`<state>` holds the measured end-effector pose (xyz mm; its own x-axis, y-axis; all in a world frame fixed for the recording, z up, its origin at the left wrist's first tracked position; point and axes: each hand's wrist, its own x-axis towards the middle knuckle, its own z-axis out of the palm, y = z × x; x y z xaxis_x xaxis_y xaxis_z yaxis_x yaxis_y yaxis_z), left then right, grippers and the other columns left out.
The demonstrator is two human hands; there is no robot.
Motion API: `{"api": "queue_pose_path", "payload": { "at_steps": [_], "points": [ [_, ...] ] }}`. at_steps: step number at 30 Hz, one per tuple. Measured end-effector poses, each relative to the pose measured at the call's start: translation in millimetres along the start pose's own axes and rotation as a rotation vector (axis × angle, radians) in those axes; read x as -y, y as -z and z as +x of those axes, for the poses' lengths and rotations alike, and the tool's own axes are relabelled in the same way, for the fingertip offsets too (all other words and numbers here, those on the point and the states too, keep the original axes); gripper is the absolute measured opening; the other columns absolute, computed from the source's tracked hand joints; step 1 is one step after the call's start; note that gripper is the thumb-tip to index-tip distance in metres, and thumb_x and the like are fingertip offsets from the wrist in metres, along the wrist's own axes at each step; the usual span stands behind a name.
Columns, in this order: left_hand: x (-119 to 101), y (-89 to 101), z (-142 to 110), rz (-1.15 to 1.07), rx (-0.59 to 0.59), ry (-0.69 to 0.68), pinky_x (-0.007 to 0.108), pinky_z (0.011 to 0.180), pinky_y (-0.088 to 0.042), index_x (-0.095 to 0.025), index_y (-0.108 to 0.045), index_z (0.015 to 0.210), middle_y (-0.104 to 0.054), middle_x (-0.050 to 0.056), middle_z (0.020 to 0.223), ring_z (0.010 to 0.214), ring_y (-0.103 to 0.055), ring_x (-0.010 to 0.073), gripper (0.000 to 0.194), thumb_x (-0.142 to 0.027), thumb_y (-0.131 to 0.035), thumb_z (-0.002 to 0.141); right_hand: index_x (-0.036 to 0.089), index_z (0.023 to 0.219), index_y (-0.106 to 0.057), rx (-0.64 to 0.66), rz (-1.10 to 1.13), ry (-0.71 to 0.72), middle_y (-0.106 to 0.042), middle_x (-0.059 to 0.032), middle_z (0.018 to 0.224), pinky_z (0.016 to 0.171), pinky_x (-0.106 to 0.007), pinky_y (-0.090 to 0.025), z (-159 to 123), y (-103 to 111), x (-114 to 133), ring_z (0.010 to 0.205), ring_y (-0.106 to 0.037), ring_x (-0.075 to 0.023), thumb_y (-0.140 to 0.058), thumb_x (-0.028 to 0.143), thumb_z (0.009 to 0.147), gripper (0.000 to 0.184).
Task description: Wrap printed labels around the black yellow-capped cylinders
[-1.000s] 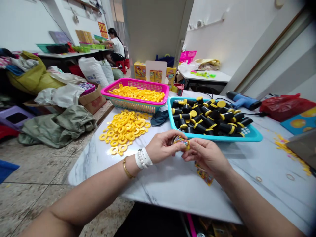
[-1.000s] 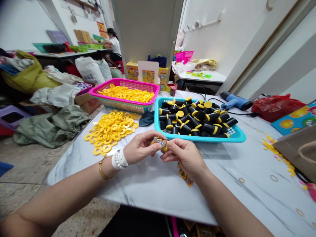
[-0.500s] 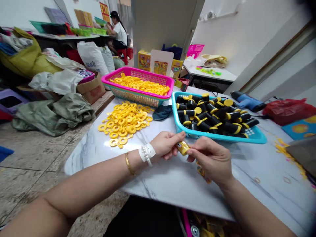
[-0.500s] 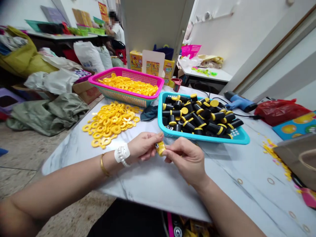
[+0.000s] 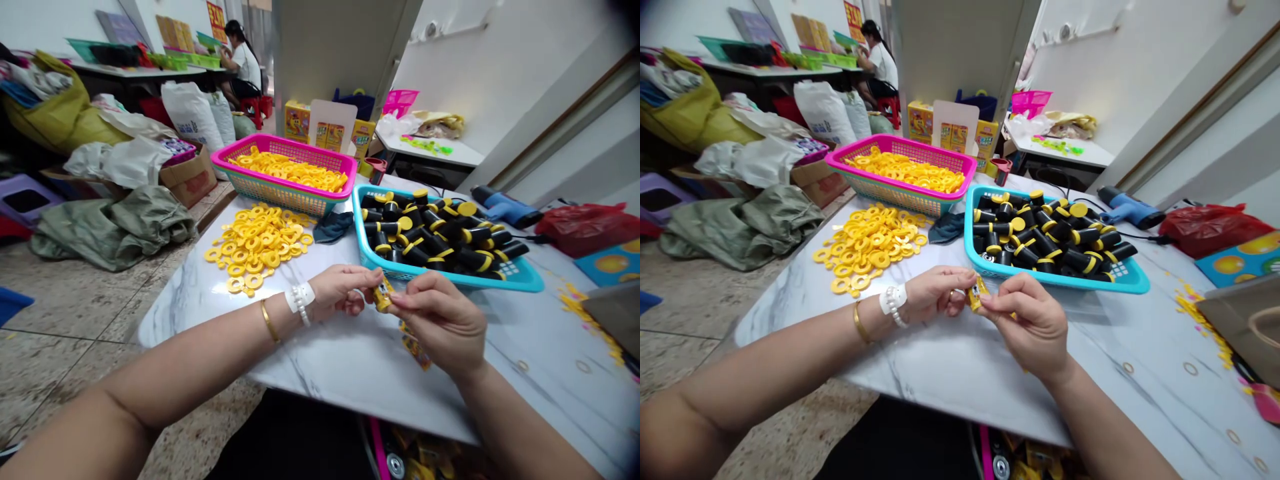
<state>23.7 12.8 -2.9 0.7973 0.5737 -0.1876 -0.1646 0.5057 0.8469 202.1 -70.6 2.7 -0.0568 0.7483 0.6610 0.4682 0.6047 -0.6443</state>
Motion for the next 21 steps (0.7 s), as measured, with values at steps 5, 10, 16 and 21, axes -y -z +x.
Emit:
{"api": "queue_pose_path", "payload": {
  "at_steps": [5, 10, 16, 21],
  "points": [
    [3.8, -2.2, 0.4, -0.030, 0.017, 0.002, 0.017, 0.039, -0.037, -0.011, -0.064, 0.077, -0.057, -0.001, 0.055, 0.041, -0.050, 0.0058, 0.045, -0.053, -0.079, 0.070, 0.032, 0.103, -0.077, 0.097, -0.098, 0.032, -0.060, -0.0028, 0.091, 0.061, -0.029, -0.055, 5.4, -1.7, 9.5, 0.076, -0.063, -0.0160, -0.076, 0.013, 0.082, 0.028],
    [10.9, -7.8, -2.8, 0.072, 0.118, 0.107, 0.018, 0.037, -0.033, -0.013, -0.062, 0.086, -0.062, 0.000, 0.057, 0.038, -0.051, 0.0079, 0.037, -0.046, -0.075, 0.073, 0.031, 0.114, -0.072, 0.150, -0.260, -0.006, -0.061, -0.0074, 0.107, 0.075, -0.030, -0.062, -19.8, 2.1, 34.0, 0.097, -0.066, -0.0212, -0.078, 0.017, 0.082, 0.035],
    [20.6, -9.7, -2.2, 0.352, 0.193, 0.192, 0.019, 0.037, -0.033, -0.018, -0.056, 0.099, -0.063, -0.003, 0.056, 0.035, -0.050, 0.0087, 0.059, -0.066, -0.074, 0.069, 0.026, 0.094, -0.072, 0.288, -0.351, -0.284, -0.062, -0.0048, 0.098, 0.065, -0.021, -0.059, -97.5, 41.9, 76.3, 0.078, -0.070, -0.0153, -0.073, 0.020, 0.086, 0.011],
    [25.0, -7.5, 4.5, 0.503, 0.144, 0.130, 0.022, 0.040, -0.039, -0.017, -0.055, 0.093, -0.064, -0.003, 0.060, 0.037, -0.051, 0.0088, 0.069, -0.076, -0.072, 0.062, 0.025, 0.088, -0.071, 0.493, -0.536, -0.351, -0.068, -0.0018, 0.084, 0.064, -0.018, -0.057, -146.5, 88.1, 86.5, 0.072, -0.071, -0.0148, -0.073, 0.023, 0.084, 0.005]
  ]
}}
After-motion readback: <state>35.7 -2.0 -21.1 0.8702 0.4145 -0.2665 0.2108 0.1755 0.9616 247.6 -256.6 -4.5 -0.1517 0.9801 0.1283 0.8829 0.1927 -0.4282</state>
